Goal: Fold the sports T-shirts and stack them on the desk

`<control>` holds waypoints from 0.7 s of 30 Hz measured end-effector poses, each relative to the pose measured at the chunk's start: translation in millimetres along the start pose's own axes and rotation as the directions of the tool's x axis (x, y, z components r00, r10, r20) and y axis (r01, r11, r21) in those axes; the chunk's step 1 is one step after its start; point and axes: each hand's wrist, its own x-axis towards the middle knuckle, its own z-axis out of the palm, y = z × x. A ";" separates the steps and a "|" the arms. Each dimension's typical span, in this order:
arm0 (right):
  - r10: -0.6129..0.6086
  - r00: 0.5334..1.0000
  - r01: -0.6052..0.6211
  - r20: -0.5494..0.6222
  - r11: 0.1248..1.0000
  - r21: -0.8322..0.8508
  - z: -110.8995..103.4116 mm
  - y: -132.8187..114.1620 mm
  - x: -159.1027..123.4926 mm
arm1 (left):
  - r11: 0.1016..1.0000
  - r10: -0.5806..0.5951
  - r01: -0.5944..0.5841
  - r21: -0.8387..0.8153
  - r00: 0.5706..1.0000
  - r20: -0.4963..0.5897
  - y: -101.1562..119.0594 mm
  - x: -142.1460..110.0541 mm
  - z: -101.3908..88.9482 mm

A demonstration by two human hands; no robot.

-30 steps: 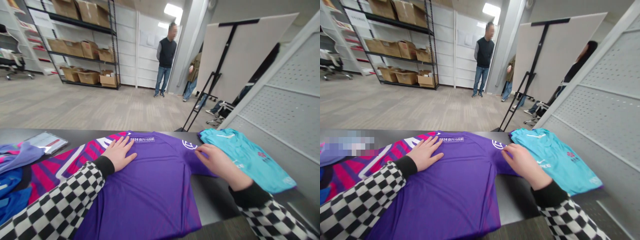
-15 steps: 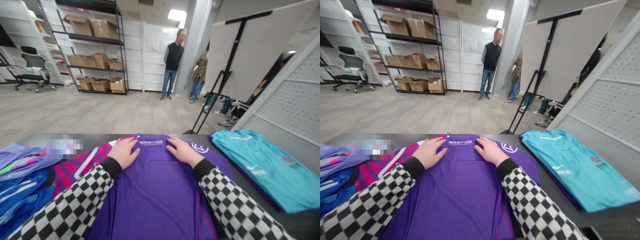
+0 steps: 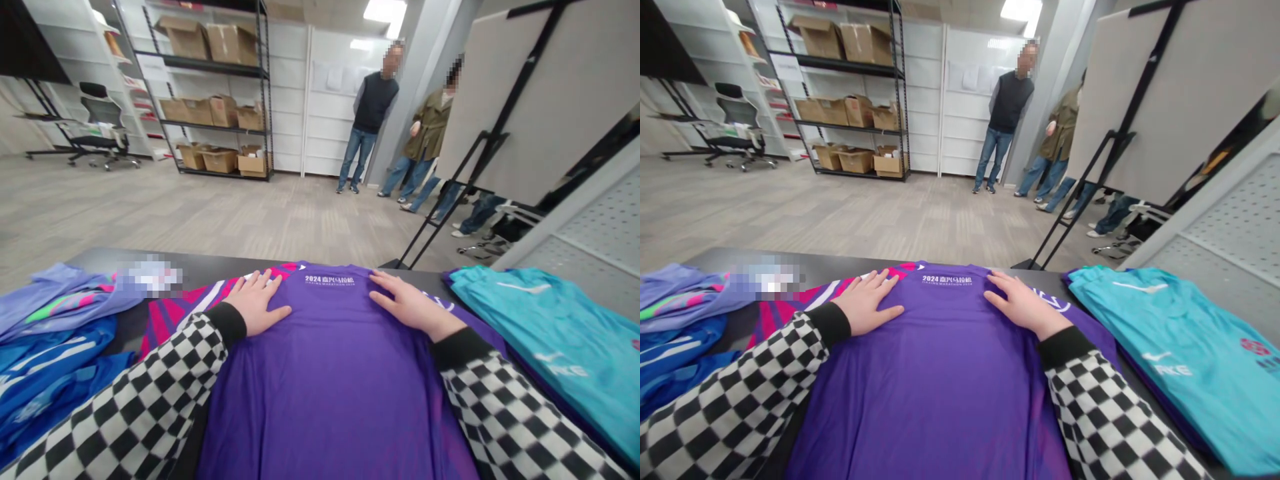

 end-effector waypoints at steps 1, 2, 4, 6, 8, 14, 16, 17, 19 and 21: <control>-0.009 0.999 0.010 -0.043 1.000 0.021 -5.6 1.1 -3.1 | 1.000 -0.012 0.012 0.009 1.000 0.006 -2.7 -0.9 -1.4; -0.012 0.996 0.015 -0.085 0.999 0.038 -10.7 1.9 -6.3 | 1.000 -0.016 0.016 0.024 1.000 0.000 -4.7 -1.1 -3.6; -0.005 0.991 0.011 -0.134 0.999 0.048 -17.4 3.2 -11.4 | 0.999 0.001 0.002 0.052 0.999 -0.052 -4.0 2.4 -9.5; -0.003 0.991 0.009 -0.137 0.999 0.042 -17.3 3.9 -13.4 | 0.998 0.049 -0.044 0.043 0.992 -0.120 4.3 13.6 -15.5; -0.011 0.993 0.016 -0.121 0.999 0.042 -11.4 4.6 -12.6 | 0.992 0.122 -0.124 -0.010 0.983 -0.138 18.5 31.9 -17.9; 0.001 1.000 -0.001 -0.005 0.999 0.039 6.2 12.5 -9.3 | 0.989 0.141 -0.142 -0.036 0.990 -0.023 52.5 79.1 4.0; 0.035 0.999 -0.036 0.033 0.999 0.024 7.4 16.5 -9.7 | 0.992 0.129 -0.129 -0.005 0.991 -0.039 52.4 80.9 11.9; 0.045 0.998 -0.046 0.043 0.999 0.021 7.5 18.1 -9.7 | 0.991 0.132 -0.132 0.004 0.990 -0.044 50.9 80.2 14.0; 0.041 0.998 -0.042 0.044 0.999 0.024 7.2 19.5 -9.3 | 0.990 0.137 -0.137 0.014 0.990 -0.032 48.1 78.3 13.0; 0.011 1.000 -0.011 0.019 1.000 0.026 6.4 18.1 -8.6 | 0.991 0.125 -0.125 0.039 0.992 0.012 50.4 79.2 5.7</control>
